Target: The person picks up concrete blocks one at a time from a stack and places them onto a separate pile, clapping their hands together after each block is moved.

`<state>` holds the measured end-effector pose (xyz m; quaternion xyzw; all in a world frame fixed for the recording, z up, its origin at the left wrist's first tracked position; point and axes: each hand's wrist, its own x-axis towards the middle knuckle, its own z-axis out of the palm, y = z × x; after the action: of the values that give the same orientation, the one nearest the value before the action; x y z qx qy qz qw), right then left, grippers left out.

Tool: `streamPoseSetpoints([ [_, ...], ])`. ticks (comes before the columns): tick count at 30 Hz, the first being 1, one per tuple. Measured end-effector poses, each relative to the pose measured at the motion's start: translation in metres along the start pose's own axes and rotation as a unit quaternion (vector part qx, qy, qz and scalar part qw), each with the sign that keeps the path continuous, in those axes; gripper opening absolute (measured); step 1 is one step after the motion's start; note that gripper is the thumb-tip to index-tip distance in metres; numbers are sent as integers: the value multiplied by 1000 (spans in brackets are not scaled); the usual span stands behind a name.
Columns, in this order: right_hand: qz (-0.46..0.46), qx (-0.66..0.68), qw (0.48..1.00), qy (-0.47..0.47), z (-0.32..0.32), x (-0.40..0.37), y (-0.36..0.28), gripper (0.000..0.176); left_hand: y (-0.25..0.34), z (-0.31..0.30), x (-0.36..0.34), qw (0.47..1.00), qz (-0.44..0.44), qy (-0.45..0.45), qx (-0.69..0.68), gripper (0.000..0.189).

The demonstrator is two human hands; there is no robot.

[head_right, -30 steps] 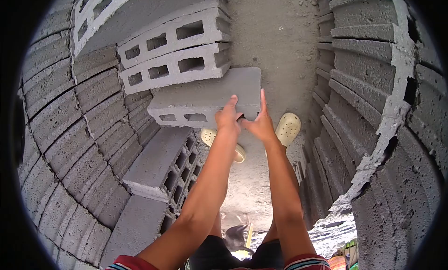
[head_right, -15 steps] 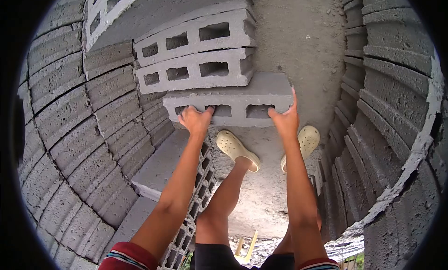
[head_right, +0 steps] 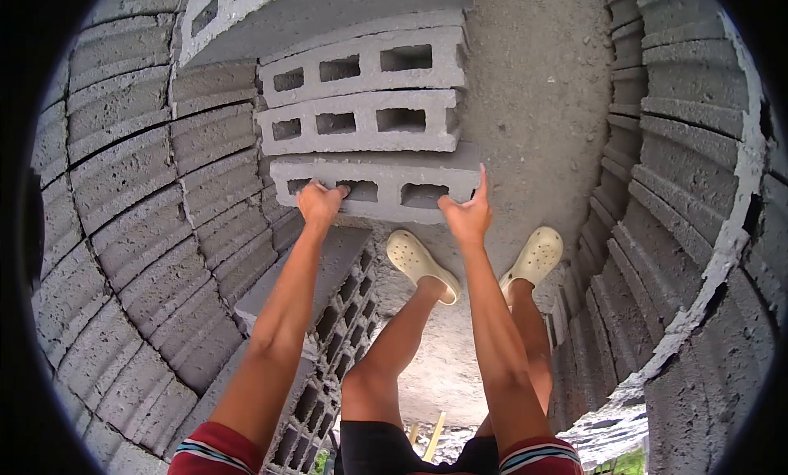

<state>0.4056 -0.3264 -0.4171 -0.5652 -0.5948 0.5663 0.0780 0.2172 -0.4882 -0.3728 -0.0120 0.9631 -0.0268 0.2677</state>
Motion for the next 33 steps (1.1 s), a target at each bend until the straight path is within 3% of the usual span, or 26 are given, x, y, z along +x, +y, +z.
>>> streamPoseSetpoints([
  [6,49,-102,993,-10,32,9,-21,89,-10,-6,34,1000,-20,-3,-4,38],
  [12,90,-46,995,-15,33,9,-33,80,-7,-12,34,1000,-18,-1,19,39],
  [15,115,-87,989,-6,36,11,-37,79,-9,-8,38,999,-33,-11,2,40],
  [18,54,-107,992,31,42,12,-28,86,-12,-2,43,1000,-5,11,10,40],
  [24,53,-152,986,46,43,13,-31,85,-13,3,40,997,26,65,32,39],
  [29,78,-85,992,48,47,13,-34,83,-16,-10,48,999,42,13,20,40],
  [33,103,-116,985,72,63,4,-26,81,-19,-16,51,1000,27,-7,3,40],
])
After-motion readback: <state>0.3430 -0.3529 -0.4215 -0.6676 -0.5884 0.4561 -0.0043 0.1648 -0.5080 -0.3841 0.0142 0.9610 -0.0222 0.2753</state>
